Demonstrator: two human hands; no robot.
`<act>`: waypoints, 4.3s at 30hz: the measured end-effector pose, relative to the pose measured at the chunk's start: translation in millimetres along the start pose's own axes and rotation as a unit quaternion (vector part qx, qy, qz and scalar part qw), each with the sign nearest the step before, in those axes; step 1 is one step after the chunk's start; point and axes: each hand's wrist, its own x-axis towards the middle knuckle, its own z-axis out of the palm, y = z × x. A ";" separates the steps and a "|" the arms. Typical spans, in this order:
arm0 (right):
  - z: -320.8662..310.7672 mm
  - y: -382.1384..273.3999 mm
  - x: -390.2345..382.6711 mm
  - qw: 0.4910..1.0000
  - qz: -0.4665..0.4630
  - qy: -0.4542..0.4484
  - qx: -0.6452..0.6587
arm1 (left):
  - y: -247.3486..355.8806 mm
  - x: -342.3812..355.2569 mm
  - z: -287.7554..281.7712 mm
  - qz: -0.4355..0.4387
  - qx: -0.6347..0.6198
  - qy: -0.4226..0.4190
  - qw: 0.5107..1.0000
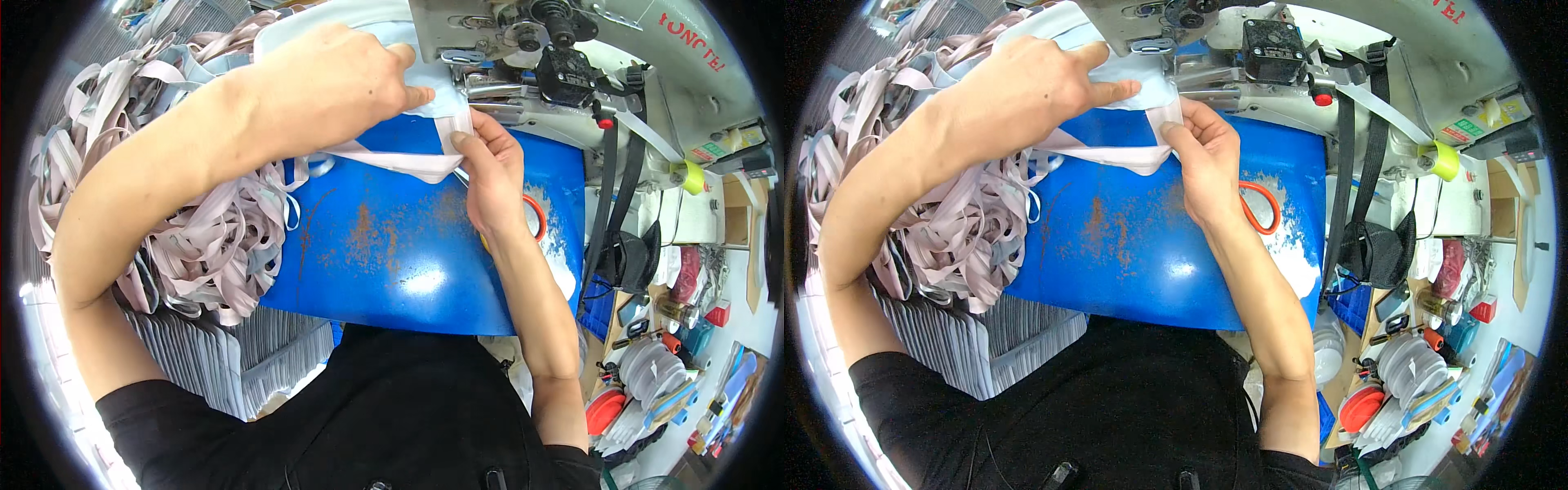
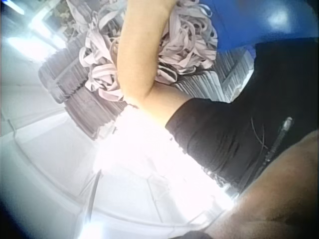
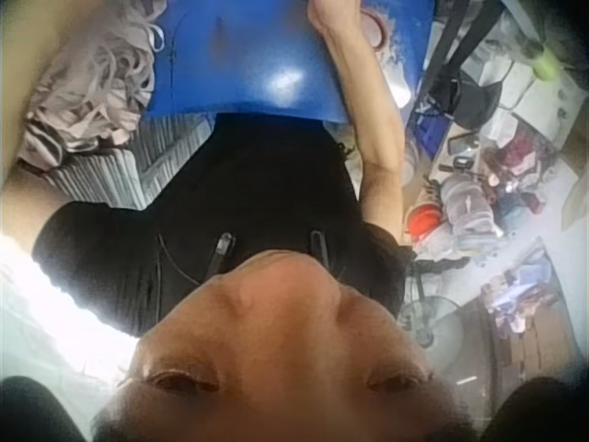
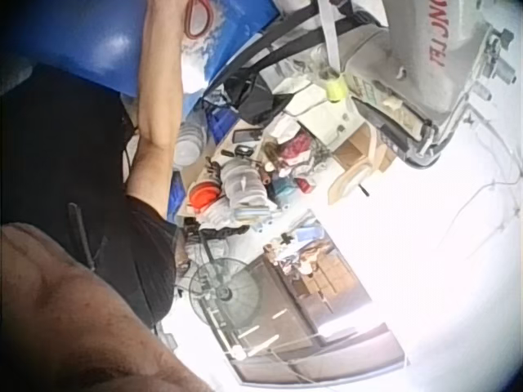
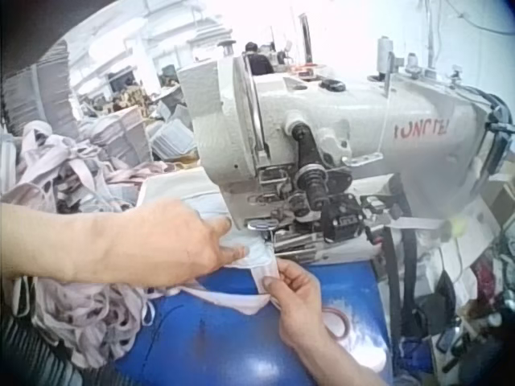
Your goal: The person assembles face masks by hand at a sewing station. They pick up a mask body, align elastic straps, and feed the assembly through a sewing machine to stitch the straps in place. After sewing, they trim the excess thread with scissors and place the finished mask aside before repeating the process with the next unit.
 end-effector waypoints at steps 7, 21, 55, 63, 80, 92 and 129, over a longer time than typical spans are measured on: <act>-2.5 5.2 1.5 1.000 -0.015 0.002 -0.005 | 54.1 8.9 1.6 -0.099 -0.072 0.017 0.992; -13.1 -6.8 -49.7 0.988 -0.024 0.015 -0.153 | 137.8 15.0 21.7 -0.328 -0.269 0.149 0.893; 19.7 -5.5 2.6 0.991 -0.013 0.131 -0.017 | 67.7 24.2 81.6 -0.241 -0.189 0.295 0.905; 12.9 -7.7 -24.9 0.996 -0.002 0.085 -0.032 | 56.9 -6.8 76.6 -0.217 -0.311 0.222 0.898; 33.2 23.7 -9.1 0.967 0.191 0.167 -0.020 | 61.2 1.6 81.0 -0.265 -0.448 0.174 0.836; -3.1 10.5 -23.0 0.977 0.086 0.004 -0.195 | 58.2 -3.6 85.4 -0.284 -0.538 0.173 0.775; 9.8 -5.2 -4.4 0.963 -0.045 0.125 -0.236 | 24.2 -14.4 41.5 -0.080 -0.226 0.150 0.959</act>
